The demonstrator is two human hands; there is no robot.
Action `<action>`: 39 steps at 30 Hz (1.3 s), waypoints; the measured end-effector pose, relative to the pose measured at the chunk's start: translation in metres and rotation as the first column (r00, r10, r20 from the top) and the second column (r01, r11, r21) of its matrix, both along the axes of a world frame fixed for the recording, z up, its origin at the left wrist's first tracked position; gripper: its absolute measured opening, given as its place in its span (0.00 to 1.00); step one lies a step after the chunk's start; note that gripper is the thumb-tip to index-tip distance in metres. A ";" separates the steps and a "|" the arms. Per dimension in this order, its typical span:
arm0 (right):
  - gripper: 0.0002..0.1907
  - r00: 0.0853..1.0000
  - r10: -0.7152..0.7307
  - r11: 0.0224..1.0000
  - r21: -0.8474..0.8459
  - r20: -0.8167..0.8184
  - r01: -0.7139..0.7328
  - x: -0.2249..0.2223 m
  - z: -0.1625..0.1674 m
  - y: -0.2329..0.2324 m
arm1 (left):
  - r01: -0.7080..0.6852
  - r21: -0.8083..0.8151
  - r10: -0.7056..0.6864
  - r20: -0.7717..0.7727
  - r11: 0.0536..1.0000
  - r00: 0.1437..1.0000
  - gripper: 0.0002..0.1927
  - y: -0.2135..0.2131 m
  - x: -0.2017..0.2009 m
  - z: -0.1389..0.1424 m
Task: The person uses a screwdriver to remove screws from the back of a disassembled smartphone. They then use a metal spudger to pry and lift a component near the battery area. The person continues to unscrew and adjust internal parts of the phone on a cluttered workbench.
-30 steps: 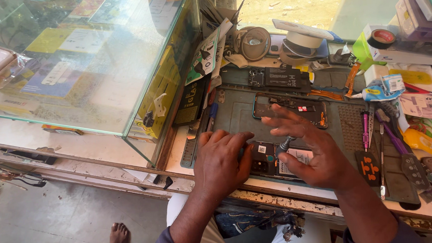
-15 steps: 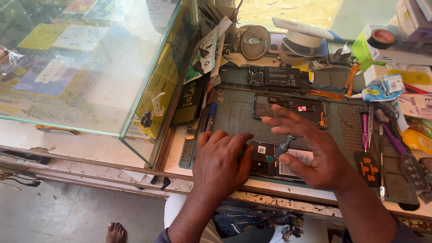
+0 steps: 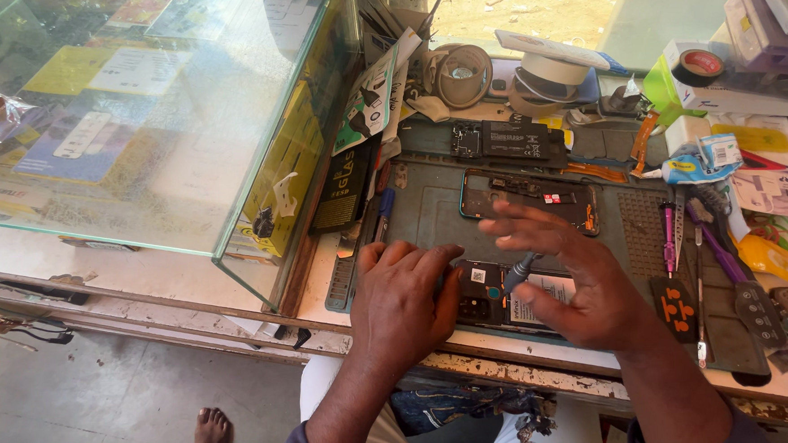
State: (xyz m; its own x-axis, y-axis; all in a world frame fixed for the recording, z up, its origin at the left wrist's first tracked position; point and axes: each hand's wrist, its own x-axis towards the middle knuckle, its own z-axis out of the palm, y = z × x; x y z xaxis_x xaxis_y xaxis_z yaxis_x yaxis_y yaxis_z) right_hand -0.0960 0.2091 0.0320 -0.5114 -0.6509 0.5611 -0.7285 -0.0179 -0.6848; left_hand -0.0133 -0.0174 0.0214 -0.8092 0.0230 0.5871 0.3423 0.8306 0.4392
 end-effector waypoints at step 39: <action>0.13 0.753 -0.427 0.774 -0.228 0.500 0.591 -0.068 -0.020 0.042 | 0.039 0.040 -0.040 0.027 0.998 0.999 0.14 -0.002 -0.001 -0.001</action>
